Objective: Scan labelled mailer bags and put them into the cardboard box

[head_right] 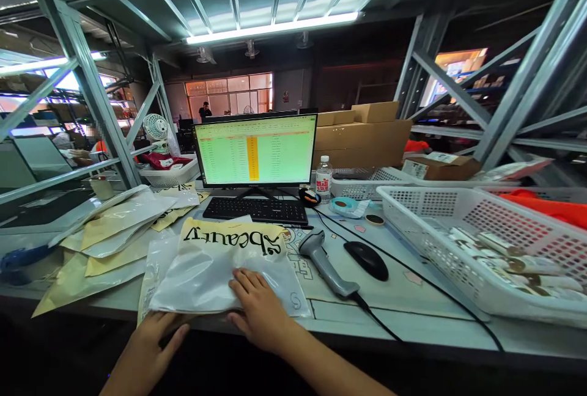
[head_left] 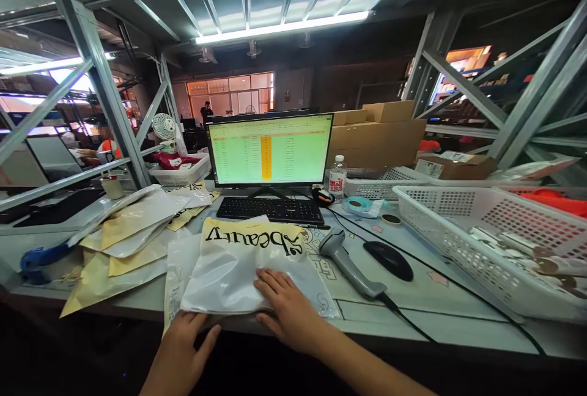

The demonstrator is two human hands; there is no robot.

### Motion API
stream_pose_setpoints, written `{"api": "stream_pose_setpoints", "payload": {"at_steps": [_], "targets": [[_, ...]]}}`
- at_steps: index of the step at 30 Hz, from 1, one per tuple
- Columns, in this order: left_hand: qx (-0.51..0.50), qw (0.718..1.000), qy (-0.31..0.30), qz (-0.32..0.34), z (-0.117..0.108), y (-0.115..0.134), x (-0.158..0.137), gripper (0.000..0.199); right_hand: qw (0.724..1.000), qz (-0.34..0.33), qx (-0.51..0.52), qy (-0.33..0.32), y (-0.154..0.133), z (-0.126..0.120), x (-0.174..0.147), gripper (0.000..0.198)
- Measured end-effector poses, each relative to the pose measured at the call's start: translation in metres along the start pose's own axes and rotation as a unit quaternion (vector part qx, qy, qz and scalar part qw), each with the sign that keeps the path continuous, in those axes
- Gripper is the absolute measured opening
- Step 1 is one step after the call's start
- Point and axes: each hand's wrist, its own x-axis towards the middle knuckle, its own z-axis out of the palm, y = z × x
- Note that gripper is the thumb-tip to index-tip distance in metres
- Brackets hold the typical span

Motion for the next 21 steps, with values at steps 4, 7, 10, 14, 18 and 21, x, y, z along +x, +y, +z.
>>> {"api": "stream_pose_setpoints", "payload": {"at_steps": [4, 7, 10, 14, 18, 21], "targets": [[-0.153, 0.963, 0.172, -0.141, 0.008, 0.000, 0.000, 0.048, 0.998, 0.013, 0.053, -0.025, 0.011, 0.011, -0.010, 0.074], [-0.259, 0.917, 0.217, -0.213, 0.004, 0.008, 0.018, 0.064, 0.998, 0.005, 0.055, -0.006, 0.016, 0.016, -0.011, 0.068], [-0.342, 0.906, 0.176, -0.178, 0.002, 0.010, 0.036, 0.071, 0.998, -0.008, 0.049, 0.037, 0.022, 0.025, -0.011, 0.060], [-0.405, 0.891, 0.155, -0.137, 0.010, -0.005, 0.037, 0.063, 0.993, -0.032, 0.053, 0.102, 0.030, 0.033, -0.011, 0.060], [-0.399, 0.892, 0.171, -0.125, 0.018, -0.016, 0.024, 0.053, 0.991, -0.040, 0.061, 0.113, 0.033, 0.035, -0.012, 0.063], [-0.398, 0.895, 0.166, -0.111, 0.018, -0.019, 0.019, 0.044, 0.990, -0.041, 0.063, 0.117, 0.034, 0.038, -0.012, 0.066]]}}
